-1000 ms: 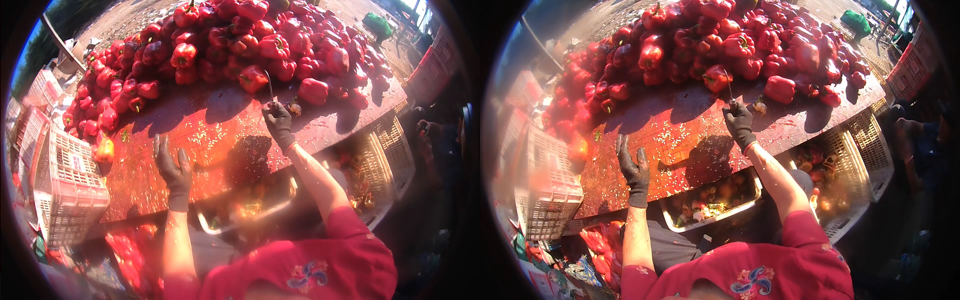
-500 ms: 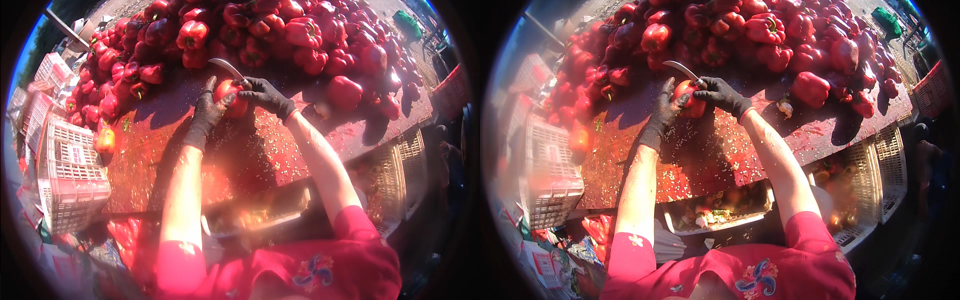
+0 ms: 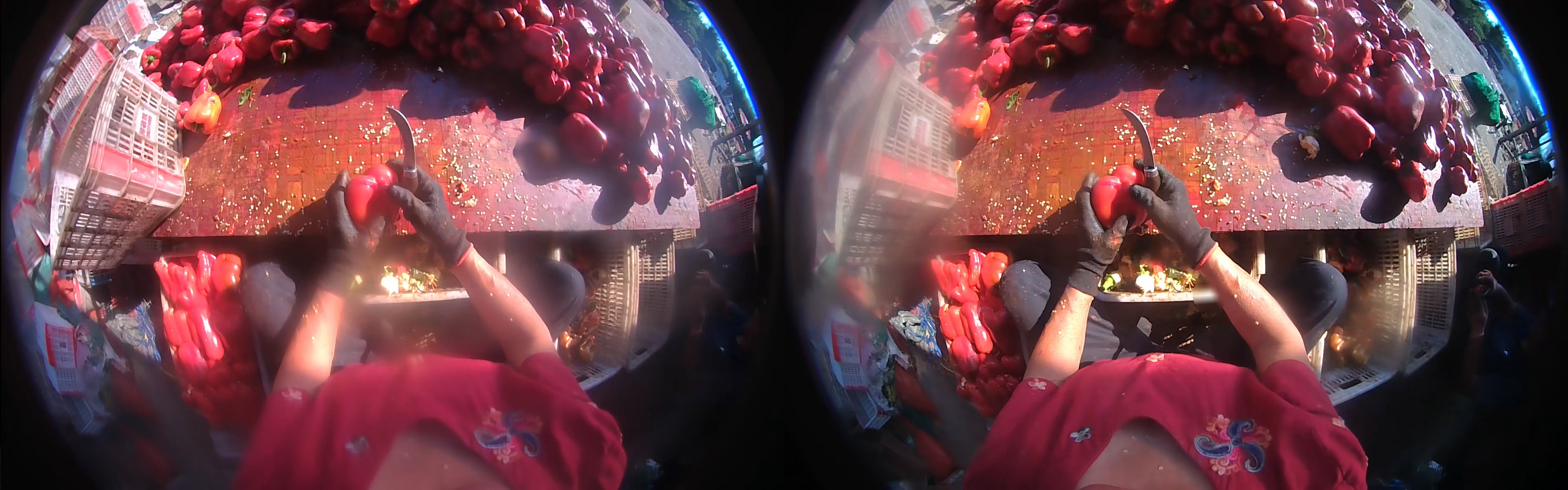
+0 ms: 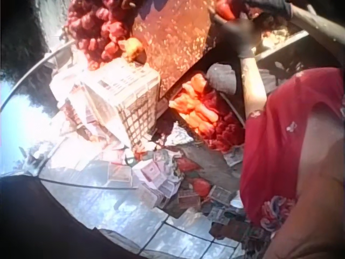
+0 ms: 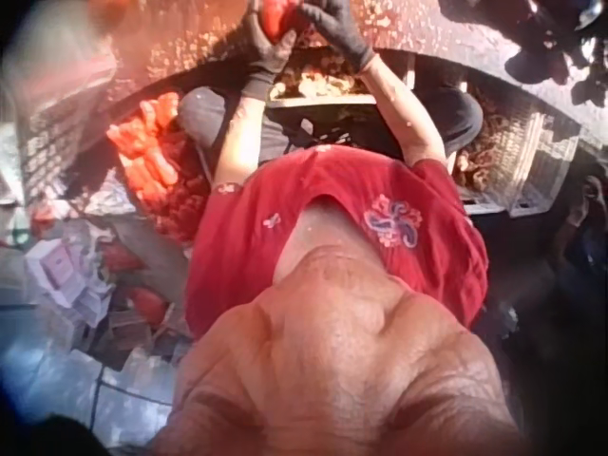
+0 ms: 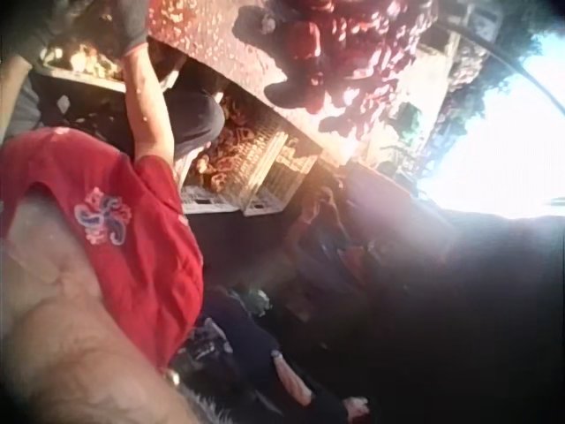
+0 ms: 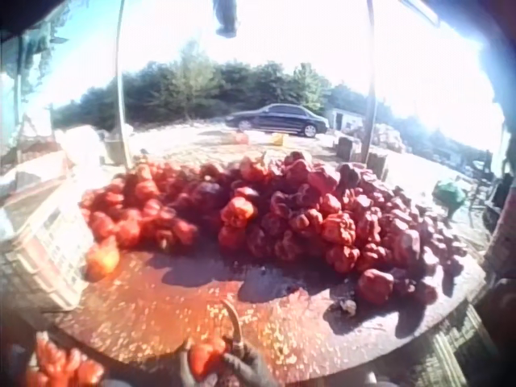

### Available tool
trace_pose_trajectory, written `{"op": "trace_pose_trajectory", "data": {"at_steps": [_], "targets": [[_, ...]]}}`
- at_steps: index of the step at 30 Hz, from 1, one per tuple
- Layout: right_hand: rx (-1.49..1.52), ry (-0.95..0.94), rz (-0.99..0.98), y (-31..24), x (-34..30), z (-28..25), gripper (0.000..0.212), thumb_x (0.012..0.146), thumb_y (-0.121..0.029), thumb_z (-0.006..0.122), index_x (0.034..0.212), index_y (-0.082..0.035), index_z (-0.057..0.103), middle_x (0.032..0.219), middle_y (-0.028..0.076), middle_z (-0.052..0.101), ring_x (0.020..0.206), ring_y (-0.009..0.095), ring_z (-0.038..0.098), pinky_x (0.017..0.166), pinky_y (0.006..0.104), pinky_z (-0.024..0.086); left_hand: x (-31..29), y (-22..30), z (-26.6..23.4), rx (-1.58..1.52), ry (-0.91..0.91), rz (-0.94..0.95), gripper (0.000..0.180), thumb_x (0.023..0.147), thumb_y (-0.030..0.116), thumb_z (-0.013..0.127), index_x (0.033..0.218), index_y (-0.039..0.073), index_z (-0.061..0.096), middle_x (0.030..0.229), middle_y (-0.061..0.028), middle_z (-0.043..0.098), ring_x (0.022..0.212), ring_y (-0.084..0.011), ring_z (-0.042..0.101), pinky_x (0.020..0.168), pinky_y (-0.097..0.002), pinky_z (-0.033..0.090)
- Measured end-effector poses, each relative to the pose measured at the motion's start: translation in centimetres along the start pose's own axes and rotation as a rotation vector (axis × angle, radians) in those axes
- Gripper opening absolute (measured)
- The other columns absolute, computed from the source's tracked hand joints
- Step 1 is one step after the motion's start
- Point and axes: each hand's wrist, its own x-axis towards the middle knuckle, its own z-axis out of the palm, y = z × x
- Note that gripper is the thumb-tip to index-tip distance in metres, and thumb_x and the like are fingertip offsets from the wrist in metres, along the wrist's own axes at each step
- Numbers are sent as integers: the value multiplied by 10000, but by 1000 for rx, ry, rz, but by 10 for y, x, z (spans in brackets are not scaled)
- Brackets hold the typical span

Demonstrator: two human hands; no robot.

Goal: The person processes peppers by cutting off the tops, removing seeds, and placing the cleaned peppers into a bin.

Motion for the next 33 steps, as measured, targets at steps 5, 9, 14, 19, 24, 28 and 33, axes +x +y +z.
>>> {"op": "trace_pose_trajectory", "data": {"at_steps": [5, 9, 14, 19, 24, 28, 33], "targets": [[-460, 188, -50, -17, -33, -2, 296, 866, -181, 597, 1071, 9, 499, 867, 42, 570, 816, 97, 526, 725, 270, 456, 2, -7, 7, 123, 68, 16, 531, 778, 259, 710, 1169, 10, 452, 1093, -157, 514, 1002, -283, 536, 878, -383, 437], [-647, 185, -1, -27, -61, -7, 309, 857, -238, 596, 1029, -3, 492, 677, 118, 536, 649, 151, 561, 598, 337, 448, 18, -15, 16, 306, 138, 90, 460, 804, 291, 672, 1099, 0, 470, 1014, -193, 535, 950, -339, 543, 834, -398, 444], [-801, -81, -10, -29, -58, 1, 197, 878, -197, 543, 932, -16, 487, 712, 168, 546, 662, 342, 575, 575, 400, 434, 13, -12, 7, 469, 184, 158, 440, 806, 315, 650, 1066, 5, 478, 992, -194, 527, 935, -363, 517, 825, -435, 421], [-1010, -55, -26, -37, -51, 0, 120, 859, -154, 512, 894, -40, 499, 720, 184, 531, 665, 403, 551, 546, 475, 395, 25, -13, 31, 524, 226, 141, 434, 769, 346, 664, 992, 10, 502, 868, -217, 541, 820, -384, 530, 711, -458, 431], [-1249, 94, -78, 25, -153, -42, 122, 895, -162, 484, 905, -41, 504, 721, 107, 586, 588, 287, 578, 536, 404, 441, 24, 4, 19, 259, 309, -43, 382, 782, 395, 627, 883, 44, 514, 833, -183, 572, 802, -362, 561, 723, -447, 452], [-994, -2, -241, -9, -125, -10, 141, 911, -155, 521, 959, -23, 509, 768, -10, 509, 654, 86, 465, 575, 233, 401, 26, -24, 21, 354, 431, -167, 412, 751, 418, 652, 891, 53, 523, 831, -179, 584, 789, -358, 572, 706, -443, 463], [-625, 147, -105, -12, -29, 6, 174, 843, -110, 639, 903, -16, 505, 792, 9, 493, 731, 102, 447, 670, 237, 393, 47, -7, 17, 348, 164, -204, 423, 797, 420, 624, 958, 39, 531, 905, -211, 587, 847, -389, 577, 748, -462, 467]]}}
